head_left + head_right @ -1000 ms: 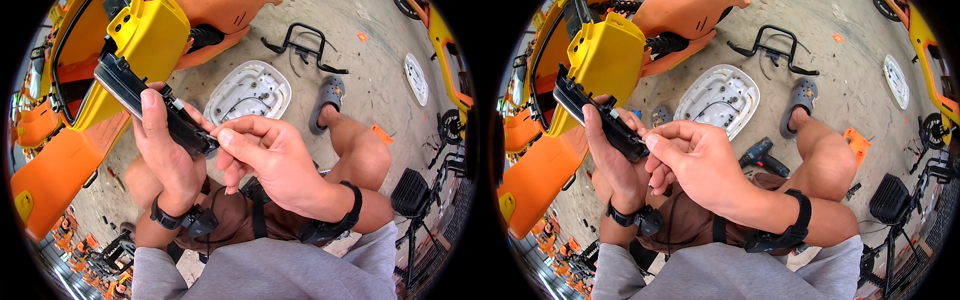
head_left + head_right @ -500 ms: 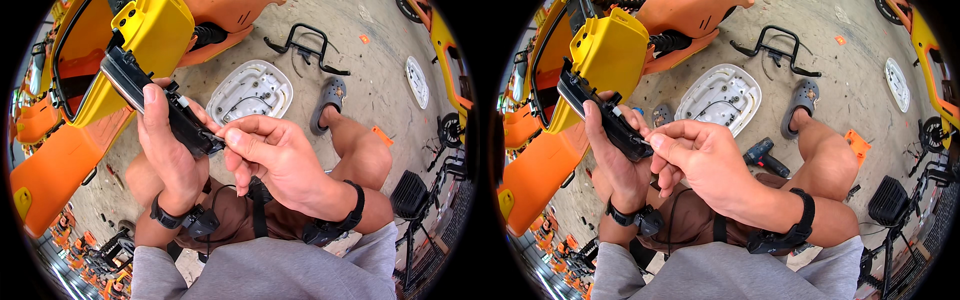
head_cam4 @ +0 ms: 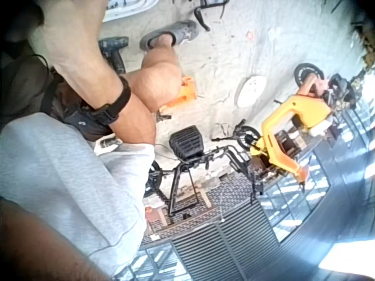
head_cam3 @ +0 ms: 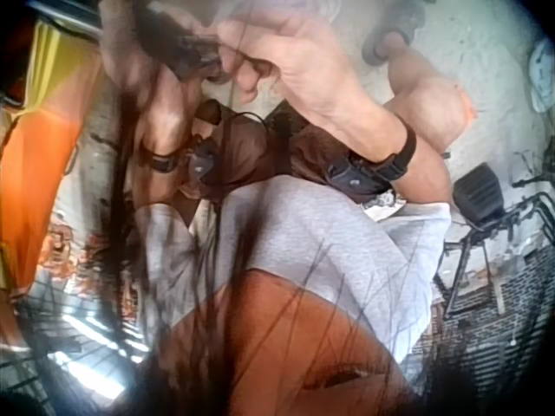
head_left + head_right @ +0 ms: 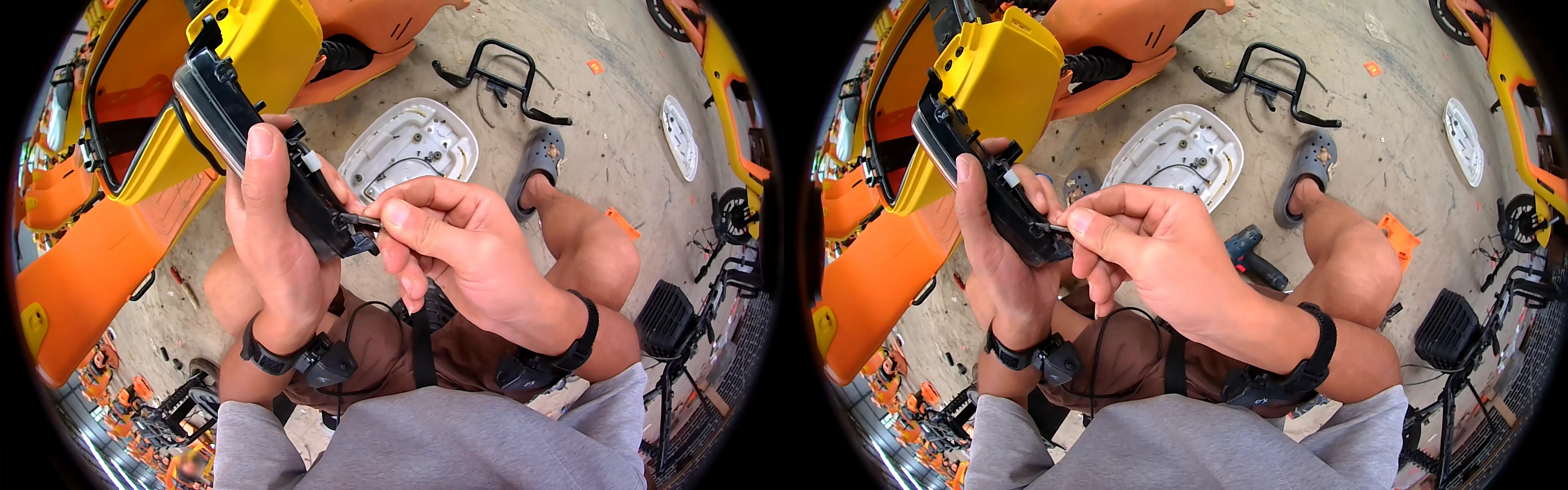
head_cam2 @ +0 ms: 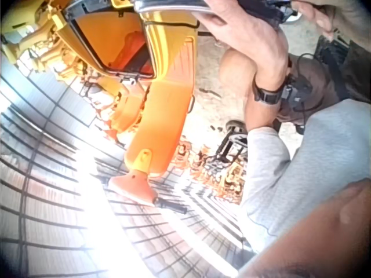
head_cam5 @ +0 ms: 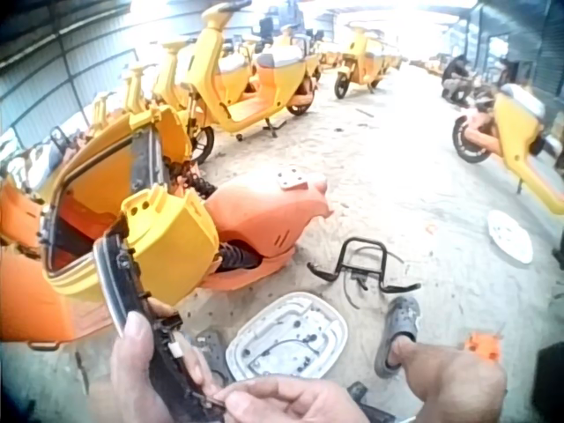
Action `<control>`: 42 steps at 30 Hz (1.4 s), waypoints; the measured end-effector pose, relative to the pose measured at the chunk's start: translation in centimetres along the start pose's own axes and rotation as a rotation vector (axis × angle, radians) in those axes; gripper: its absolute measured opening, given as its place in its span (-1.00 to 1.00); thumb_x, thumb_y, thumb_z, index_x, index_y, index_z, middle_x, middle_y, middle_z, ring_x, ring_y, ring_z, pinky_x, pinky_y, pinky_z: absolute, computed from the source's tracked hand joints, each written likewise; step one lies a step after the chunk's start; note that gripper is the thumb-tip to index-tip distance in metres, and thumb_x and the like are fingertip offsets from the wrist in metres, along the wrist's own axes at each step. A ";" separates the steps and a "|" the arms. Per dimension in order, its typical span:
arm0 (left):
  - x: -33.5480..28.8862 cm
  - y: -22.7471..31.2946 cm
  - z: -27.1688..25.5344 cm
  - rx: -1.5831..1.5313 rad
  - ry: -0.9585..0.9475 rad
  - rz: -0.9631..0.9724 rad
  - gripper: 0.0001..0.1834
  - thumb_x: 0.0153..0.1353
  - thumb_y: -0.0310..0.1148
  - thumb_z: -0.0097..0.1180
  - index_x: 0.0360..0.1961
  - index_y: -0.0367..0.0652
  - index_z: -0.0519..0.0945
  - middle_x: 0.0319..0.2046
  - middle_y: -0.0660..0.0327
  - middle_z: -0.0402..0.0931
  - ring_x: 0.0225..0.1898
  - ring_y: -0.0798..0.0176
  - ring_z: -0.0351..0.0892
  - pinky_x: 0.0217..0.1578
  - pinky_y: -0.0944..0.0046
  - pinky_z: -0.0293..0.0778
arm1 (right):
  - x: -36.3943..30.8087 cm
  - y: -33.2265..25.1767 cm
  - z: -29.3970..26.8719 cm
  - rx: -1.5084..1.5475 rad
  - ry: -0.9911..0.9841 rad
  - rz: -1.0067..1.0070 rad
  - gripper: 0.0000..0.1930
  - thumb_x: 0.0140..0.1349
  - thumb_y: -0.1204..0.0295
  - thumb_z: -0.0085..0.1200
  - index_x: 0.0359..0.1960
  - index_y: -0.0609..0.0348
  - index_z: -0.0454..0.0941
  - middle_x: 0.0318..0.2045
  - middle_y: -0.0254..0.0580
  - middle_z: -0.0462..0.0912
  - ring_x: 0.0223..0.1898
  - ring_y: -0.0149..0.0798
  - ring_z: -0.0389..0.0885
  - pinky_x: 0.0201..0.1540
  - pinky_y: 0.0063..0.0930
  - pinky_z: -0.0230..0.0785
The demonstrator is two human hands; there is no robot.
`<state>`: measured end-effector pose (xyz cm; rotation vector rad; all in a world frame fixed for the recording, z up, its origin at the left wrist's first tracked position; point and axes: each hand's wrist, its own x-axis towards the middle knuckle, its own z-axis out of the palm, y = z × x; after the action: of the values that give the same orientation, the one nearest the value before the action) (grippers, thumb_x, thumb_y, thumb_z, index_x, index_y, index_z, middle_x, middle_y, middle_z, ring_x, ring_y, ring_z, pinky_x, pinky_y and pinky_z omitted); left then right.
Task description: The person manipulates a motorcycle turn signal assembly by hand, removing internal components and threading a wire back through the housing while sitting.
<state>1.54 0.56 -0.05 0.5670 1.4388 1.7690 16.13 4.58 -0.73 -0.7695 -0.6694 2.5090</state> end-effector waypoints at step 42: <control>-0.7 0.5 0.1 0.122 0.011 -0.107 -0.57 0.36 0.00 -0.03 -0.02 -0.14 0.34 -0.60 0.22 0.37 -0.63 0.38 0.39 -0.60 0.41 0.39 | 0.2 1.5 -0.6 -1.600 0.087 -1.357 -0.72 -0.15 0.60 0.16 -0.32 0.45 0.56 -0.58 -0.22 0.46 -0.62 -0.36 0.43 -0.65 -0.55 0.30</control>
<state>1.92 0.04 0.60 0.5335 1.5639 1.6110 15.97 3.66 -2.04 -0.4409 -2.1510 0.3982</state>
